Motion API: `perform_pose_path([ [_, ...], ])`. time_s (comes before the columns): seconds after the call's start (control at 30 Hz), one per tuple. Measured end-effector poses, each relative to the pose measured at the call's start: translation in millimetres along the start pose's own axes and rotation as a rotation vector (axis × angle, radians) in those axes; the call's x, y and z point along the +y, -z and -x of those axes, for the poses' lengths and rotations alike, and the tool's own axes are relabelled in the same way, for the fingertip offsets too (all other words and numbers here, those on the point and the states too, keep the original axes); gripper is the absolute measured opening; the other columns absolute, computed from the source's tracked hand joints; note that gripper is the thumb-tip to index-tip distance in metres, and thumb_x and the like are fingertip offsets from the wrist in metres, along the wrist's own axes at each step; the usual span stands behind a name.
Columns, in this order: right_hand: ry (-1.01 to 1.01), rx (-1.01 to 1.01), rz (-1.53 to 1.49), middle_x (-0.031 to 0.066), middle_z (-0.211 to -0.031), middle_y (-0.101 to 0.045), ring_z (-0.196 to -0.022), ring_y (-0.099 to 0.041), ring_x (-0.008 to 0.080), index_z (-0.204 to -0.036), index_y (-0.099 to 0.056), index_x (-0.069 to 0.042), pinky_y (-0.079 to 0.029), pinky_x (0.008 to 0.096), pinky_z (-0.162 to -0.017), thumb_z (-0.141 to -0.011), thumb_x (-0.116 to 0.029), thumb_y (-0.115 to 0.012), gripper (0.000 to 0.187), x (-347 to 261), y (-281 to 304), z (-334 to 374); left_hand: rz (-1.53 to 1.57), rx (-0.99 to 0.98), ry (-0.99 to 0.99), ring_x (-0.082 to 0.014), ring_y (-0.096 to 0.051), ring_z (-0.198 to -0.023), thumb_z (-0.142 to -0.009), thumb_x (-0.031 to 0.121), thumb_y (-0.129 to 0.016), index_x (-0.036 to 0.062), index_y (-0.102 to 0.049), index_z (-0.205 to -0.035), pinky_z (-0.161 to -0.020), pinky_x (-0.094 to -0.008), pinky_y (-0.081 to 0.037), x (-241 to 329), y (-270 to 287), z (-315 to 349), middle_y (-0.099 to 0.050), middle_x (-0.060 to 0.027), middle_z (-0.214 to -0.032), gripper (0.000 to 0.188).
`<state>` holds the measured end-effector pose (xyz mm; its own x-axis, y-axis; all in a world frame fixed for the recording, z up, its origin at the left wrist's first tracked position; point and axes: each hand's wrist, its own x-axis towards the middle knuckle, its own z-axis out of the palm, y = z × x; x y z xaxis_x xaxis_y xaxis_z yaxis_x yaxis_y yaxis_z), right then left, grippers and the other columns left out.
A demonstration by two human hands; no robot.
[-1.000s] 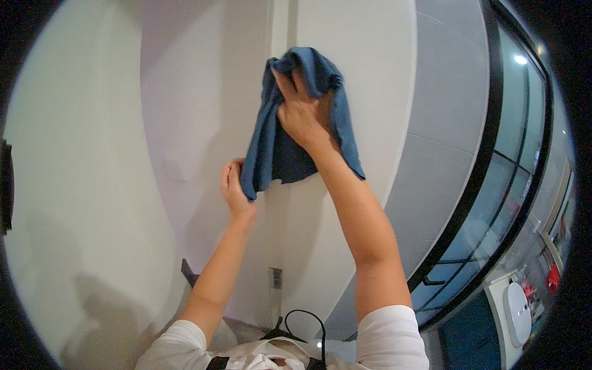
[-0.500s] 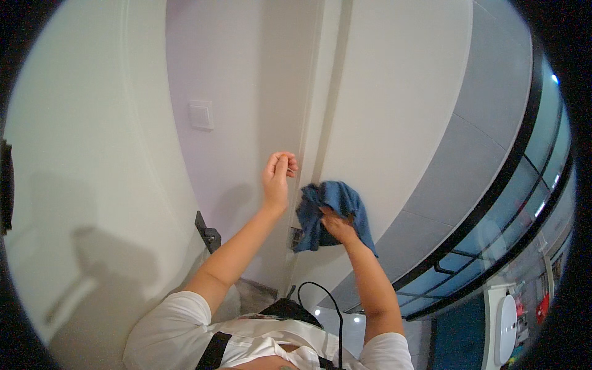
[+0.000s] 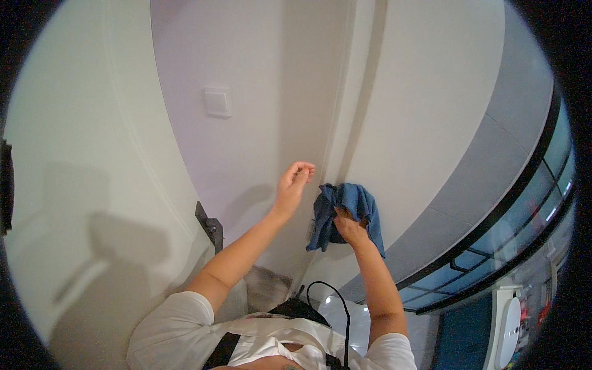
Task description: The person cleans various surfaces in a bathroom by hand with a cloth, including a mirror, wall tiles, and a door frame.
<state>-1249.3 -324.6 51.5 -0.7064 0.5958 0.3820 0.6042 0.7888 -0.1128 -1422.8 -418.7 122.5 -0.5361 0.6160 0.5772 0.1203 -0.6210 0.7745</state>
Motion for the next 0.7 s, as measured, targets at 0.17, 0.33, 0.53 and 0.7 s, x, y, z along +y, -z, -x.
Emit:
perform_pose_path([
  [0.17, 0.164, 0.269, 0.150, 0.0145, -0.128, -0.046, -0.121, -0.038, 0.0382, -0.123, -0.050, -0.018, -0.028, 0.0560, -0.099, -0.079, -0.021, -0.057, 0.045, 20.9, -48.5, -9.8, -0.012, 0.053, 0.062, -0.0104, -0.055, -0.084, -0.094, 0.016, -0.045, 0.0025, -0.057, -0.098, -0.076, -0.0248, -0.045, -16.8, 16.0, 2.0, -0.058, -0.0027, -0.090, 0.018],
  [0.33, 0.435, 0.502, 0.193, 0.0146, -0.121, -0.052, -0.112, -0.048, 0.0367, -0.117, -0.055, -0.015, -0.038, 0.0460, -0.094, -0.075, -0.014, -0.059, 0.043, 18.5, -73.6, -29.6, -0.062, 0.156, 0.092, -0.0111, -0.056, -0.081, -0.094, 0.017, -0.045, 0.0027, -0.057, -0.097, -0.074, -0.0254, -0.046, -27.5, 43.8, 7.9, -0.059, -0.0038, -0.090, 0.020],
  [0.53, 0.476, 0.505, -0.068, 0.0185, -0.124, -0.050, -0.113, -0.047, 0.0389, -0.121, -0.054, -0.012, -0.034, 0.0467, -0.098, -0.076, -0.007, -0.058, 0.045, 1.7, -66.6, -53.9, -0.075, 0.242, 0.107, -0.0097, -0.056, -0.080, -0.094, 0.016, -0.045, 0.0039, -0.057, -0.096, -0.074, -0.0245, -0.046, -47.5, 70.8, 7.3, -0.059, -0.0022, -0.089, 0.017],
  [0.7, 0.637, 0.529, -0.296, 0.0202, -0.116, -0.054, -0.108, -0.048, 0.0407, -0.119, -0.055, -0.010, -0.035, 0.0470, -0.095, -0.074, 0.005, -0.053, 0.047, -73.1, -34.5, -122.6, -0.130, 0.317, 0.013, -0.0111, -0.056, -0.077, -0.094, 0.016, -0.045, 0.0016, -0.058, -0.095, -0.071, -0.0252, -0.046, -46.6, 91.9, 5.3, -0.059, -0.0042, -0.084, 0.020],
])
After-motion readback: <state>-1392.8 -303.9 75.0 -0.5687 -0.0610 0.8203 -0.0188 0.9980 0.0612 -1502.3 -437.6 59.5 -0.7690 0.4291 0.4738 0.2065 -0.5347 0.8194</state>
